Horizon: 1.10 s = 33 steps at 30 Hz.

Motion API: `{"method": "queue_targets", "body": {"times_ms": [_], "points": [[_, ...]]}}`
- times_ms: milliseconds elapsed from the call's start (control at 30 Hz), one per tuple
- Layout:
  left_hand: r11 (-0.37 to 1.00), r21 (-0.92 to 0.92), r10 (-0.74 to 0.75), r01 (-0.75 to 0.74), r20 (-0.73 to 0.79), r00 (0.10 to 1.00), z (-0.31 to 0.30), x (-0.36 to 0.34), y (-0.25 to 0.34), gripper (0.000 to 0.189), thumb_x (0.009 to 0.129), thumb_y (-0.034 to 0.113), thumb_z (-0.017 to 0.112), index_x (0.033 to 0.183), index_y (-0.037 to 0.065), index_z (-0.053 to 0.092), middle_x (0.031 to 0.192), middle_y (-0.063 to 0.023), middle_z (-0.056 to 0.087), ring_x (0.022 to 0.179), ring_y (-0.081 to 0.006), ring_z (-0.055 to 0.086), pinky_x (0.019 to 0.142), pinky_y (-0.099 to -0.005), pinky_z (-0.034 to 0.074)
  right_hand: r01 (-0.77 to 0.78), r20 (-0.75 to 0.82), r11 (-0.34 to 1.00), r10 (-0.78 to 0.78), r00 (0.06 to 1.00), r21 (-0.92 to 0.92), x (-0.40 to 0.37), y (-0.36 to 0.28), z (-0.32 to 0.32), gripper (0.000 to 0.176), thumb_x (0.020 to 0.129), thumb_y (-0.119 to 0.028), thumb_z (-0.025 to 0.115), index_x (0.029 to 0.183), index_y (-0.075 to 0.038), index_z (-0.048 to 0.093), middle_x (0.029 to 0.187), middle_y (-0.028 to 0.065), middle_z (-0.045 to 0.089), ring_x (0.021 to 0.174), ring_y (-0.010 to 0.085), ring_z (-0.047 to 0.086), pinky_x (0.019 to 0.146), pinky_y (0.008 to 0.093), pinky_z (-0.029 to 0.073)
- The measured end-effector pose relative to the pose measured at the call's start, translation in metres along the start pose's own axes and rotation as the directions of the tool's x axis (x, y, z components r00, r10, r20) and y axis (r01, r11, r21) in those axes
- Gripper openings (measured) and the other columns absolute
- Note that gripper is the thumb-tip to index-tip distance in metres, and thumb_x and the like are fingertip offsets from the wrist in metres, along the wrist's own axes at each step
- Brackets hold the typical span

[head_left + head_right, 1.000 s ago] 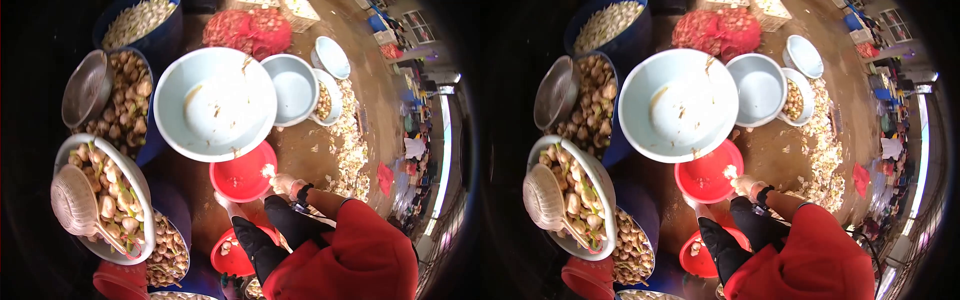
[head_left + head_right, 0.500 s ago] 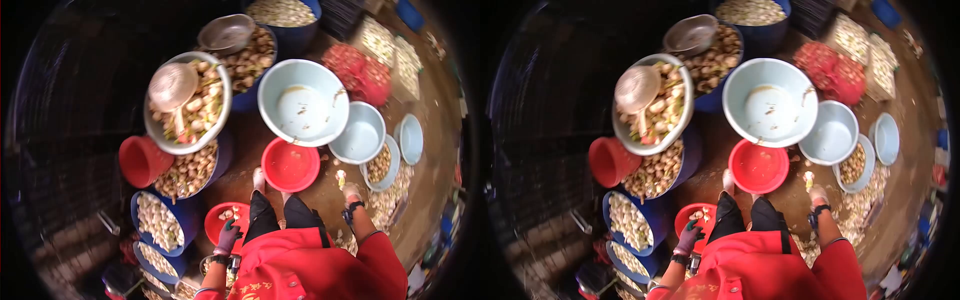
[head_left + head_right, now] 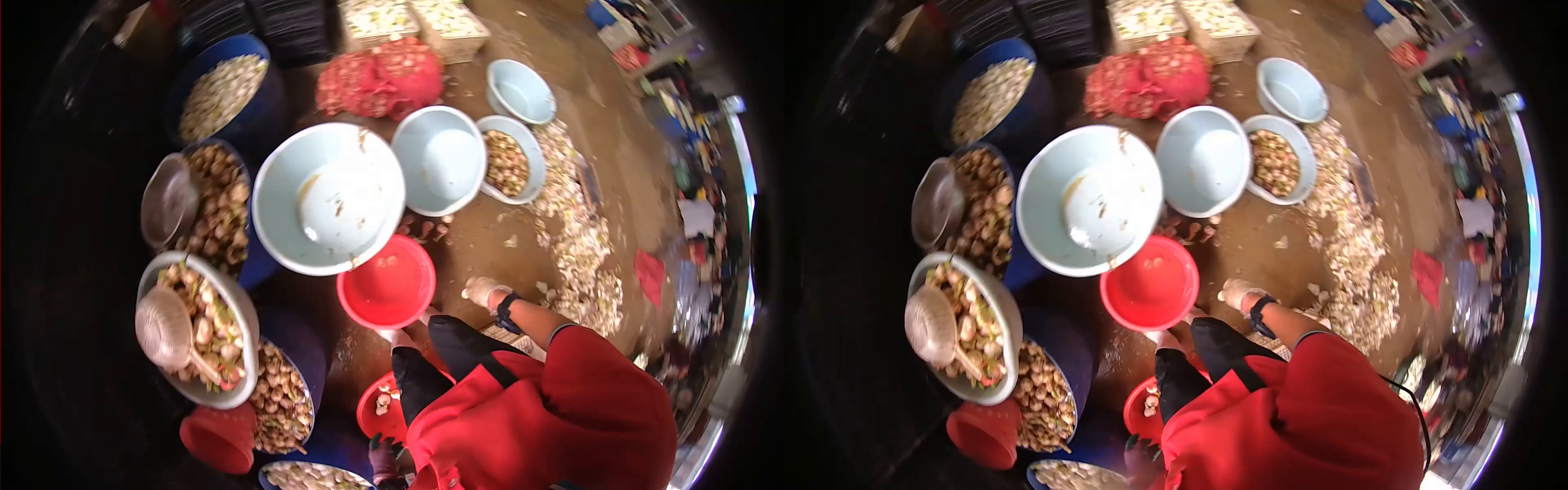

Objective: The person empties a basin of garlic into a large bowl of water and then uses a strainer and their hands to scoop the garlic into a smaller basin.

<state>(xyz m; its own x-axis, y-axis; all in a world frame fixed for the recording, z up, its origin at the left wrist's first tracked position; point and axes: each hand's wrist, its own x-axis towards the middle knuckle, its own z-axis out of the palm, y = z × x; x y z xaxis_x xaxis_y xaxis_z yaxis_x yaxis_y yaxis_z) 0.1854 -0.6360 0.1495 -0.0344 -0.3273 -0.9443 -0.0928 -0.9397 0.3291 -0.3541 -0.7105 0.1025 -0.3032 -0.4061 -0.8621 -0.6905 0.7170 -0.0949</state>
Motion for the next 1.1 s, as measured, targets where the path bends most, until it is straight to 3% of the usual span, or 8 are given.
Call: {"method": "queue_targets", "body": {"times_ms": [200,400,533,667,733,800,900,1100], "points": [[0.999,-0.033,0.037,-0.037,-0.002,0.999,0.007,0.017,0.117,0.036,0.082,0.011,0.061,0.117,0.009,0.05,0.089,-0.0042,0.059,0.078,-0.0181,0.059,0.07,-0.0329,0.05,-0.294,0.039,0.92,0.295,0.955,0.26,-0.027,0.02,-0.013,0.043,0.083,-0.036,0.057,0.112,-0.004,0.062,0.118,0.0207,0.058,0.113,0.0368,0.053,0.095,0.0451,0.042],[1.0,0.013,-0.017,0.018,-0.112,0.994,0.083,0.004,0.17,0.044,0.087,0.013,0.058,0.129,0.01,0.042,0.091,-0.006,0.06,0.085,-0.0171,0.057,0.079,-0.0332,0.049,-0.132,-0.051,0.973,0.144,0.988,0.19,0.074,0.104,-0.018,0.038,0.081,-0.034,0.056,0.101,-0.004,0.066,0.11,0.0198,0.062,0.104,0.037,0.058,0.089,0.0437,0.044],[0.984,-0.174,-0.041,0.029,-0.063,0.997,0.119,0.029,0.11,0.016,0.086,0.017,0.054,0.096,0.006,0.059,0.086,-0.0106,0.062,0.089,-0.0202,0.059,0.073,-0.0402,0.051,-0.208,-0.015,0.91,0.229,0.973,0.36,0.123,0.12,-0.107,0.036,0.083,-0.035,0.053,0.102,-0.007,0.065,0.111,0.0199,0.06,0.105,0.0388,0.056,0.089,0.0441,0.045],[0.989,0.1,-0.097,0.107,-0.104,0.99,0.237,0.003,0.122,0.035,0.08,0.004,0.062,0.115,0.005,0.054,0.085,-0.0054,0.06,0.072,-0.0148,0.06,0.065,-0.0291,0.051,-0.192,-0.081,0.661,0.359,0.93,0.726,0.178,0.134,-0.186,0.082,0.075,-0.041,0.066,0.135,0.006,0.035,0.134,0.0282,0.043,0.126,0.0364,0.043,0.104,0.0387,0.035],[0.955,0.298,0.003,-0.009,0.021,1.0,0.277,0.0,0.125,0.038,0.083,0.006,0.061,0.12,0.004,0.051,0.088,-0.0069,0.061,0.076,-0.0154,0.062,0.067,-0.0296,0.051,-0.212,-0.042,0.62,0.369,0.929,0.756,0.209,0.139,-0.229,0.082,0.075,-0.038,0.07,0.135,0.006,0.035,0.13,0.0259,0.049,0.122,0.035,0.047,0.101,0.0368,0.037],[0.973,0.008,-0.23,0.231,-0.042,0.972,0.329,-0.002,0.143,0.04,0.085,0.007,0.059,0.123,0.003,0.047,0.092,-0.0091,0.063,0.079,-0.0161,0.063,0.07,-0.0295,0.052,-0.188,-0.099,0.687,0.355,0.93,0.702,0.233,0.144,-0.249,0.076,0.076,-0.034,0.071,0.132,0.006,0.039,0.125,0.023,0.054,0.117,0.032,0.052,0.098,0.0364,0.04],[0.982,0.0,-0.19,0.191,-0.051,0.98,0.374,-0.009,0.171,0.042,0.086,0.007,0.057,0.126,0.002,0.044,0.098,-0.0107,0.063,0.081,-0.0181,0.064,0.071,-0.0309,0.053,-0.28,0.053,0.425,0.472,0.88,0.861,0.252,0.13,-0.284,0.054,0.075,-0.029,0.073,0.115,0.003,0.058,0.112,0.0172,0.063,0.103,0.027,0.06,0.089,0.0356,0.044],[0.981,0.005,-0.191,0.195,-0.162,0.968,0.39,-0.003,0.178,0.036,0.086,0.007,0.057,0.121,0.004,0.051,0.101,-0.0085,0.062,0.075,-0.0175,0.064,0.064,-0.0281,0.054,-0.372,0.061,0.485,0.543,0.838,0.792,0.365,0.192,-0.212,0.047,0.076,-0.036,0.067,0.102,0.002,0.063,0.102,0.0184,0.066,0.089,0.0301,0.063,0.079,0.0372,0.047]]}}
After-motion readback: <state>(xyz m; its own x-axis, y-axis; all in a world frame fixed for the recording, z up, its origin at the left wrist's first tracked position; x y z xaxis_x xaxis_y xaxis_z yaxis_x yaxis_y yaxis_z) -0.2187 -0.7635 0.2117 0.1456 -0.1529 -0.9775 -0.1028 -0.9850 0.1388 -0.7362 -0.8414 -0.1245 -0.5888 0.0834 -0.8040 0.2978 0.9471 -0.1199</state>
